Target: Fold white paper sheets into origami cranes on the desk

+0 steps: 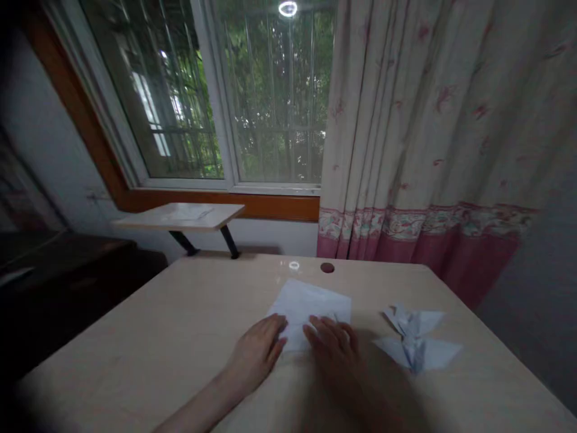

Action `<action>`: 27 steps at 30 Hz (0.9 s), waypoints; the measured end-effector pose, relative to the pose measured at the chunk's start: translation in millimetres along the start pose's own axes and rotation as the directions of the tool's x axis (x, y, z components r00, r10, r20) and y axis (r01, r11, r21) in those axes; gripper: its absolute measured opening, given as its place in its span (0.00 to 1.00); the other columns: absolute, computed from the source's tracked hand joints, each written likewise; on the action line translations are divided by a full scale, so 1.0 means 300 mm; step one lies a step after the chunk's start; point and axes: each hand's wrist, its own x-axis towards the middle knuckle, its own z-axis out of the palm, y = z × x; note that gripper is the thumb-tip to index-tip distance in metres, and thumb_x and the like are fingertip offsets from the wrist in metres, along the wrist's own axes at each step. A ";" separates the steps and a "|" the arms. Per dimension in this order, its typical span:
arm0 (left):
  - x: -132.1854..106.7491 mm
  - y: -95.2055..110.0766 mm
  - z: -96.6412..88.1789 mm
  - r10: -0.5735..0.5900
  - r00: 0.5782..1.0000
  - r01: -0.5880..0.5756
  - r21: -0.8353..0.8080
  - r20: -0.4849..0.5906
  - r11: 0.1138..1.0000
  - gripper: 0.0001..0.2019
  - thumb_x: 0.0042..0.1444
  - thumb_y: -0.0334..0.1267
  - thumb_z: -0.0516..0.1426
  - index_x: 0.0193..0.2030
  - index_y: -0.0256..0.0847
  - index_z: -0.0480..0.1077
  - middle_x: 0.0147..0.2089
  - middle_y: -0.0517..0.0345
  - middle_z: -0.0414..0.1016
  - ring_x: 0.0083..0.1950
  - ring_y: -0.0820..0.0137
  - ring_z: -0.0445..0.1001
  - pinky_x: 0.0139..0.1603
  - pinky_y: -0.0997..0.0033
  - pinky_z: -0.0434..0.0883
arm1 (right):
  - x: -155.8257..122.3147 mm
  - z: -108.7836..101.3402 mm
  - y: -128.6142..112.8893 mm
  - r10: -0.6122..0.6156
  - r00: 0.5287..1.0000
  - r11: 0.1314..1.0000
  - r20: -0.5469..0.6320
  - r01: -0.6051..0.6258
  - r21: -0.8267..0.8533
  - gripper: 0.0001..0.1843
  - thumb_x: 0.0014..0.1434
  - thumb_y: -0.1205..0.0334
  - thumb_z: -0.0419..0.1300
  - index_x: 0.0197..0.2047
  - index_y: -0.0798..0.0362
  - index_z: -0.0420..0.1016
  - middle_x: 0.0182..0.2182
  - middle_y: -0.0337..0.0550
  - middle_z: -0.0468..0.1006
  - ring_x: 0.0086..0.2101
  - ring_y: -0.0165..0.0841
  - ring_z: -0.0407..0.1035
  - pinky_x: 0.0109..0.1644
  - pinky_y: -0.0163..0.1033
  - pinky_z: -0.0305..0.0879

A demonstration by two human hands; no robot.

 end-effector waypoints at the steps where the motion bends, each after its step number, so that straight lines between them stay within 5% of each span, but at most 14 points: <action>1: -0.002 0.006 -0.005 0.003 1.000 -0.003 0.007 -0.005 1.000 0.15 0.65 0.35 0.50 0.57 0.37 0.65 0.58 0.49 0.71 0.58 0.60 0.69 0.60 0.59 0.66 | 0.000 -0.002 0.001 -0.034 0.999 0.999 0.033 0.034 0.002 0.27 0.60 0.76 0.47 0.58 0.46 0.67 0.52 0.40 0.76 0.49 0.38 0.68 0.52 0.49 0.61; 12: -0.022 0.068 -0.057 0.090 0.995 -0.089 0.018 -0.034 0.996 0.09 0.62 0.34 0.52 0.47 0.42 0.69 0.44 0.54 0.76 0.45 0.60 0.72 0.49 0.57 0.67 | -0.004 -0.008 0.021 -0.131 0.959 0.988 0.252 0.105 0.114 0.26 0.57 0.79 0.49 0.55 0.49 0.69 0.51 0.40 0.77 0.43 0.35 0.73 0.48 0.43 0.69; 20: -0.037 0.075 -0.039 0.186 0.982 -0.187 -0.011 -0.044 0.982 0.09 0.61 0.37 0.55 0.48 0.44 0.70 0.44 0.56 0.77 0.45 0.60 0.72 0.49 0.59 0.67 | 0.019 -0.032 0.023 -0.052 0.941 0.987 0.336 -0.004 0.163 0.29 0.53 0.80 0.49 0.55 0.49 0.70 0.57 0.43 0.73 0.45 0.38 0.74 0.47 0.45 0.72; 27: -0.048 0.076 -0.033 0.224 0.974 -0.225 -0.025 -0.012 0.974 0.16 0.61 0.46 0.57 0.55 0.47 0.68 0.55 0.58 0.74 0.51 0.57 0.69 0.54 0.54 0.67 | 0.014 -0.023 0.040 -0.009 0.908 0.967 0.418 -0.099 0.235 0.32 0.53 0.79 0.49 0.59 0.47 0.68 0.61 0.43 0.68 0.52 0.39 0.69 0.53 0.47 0.70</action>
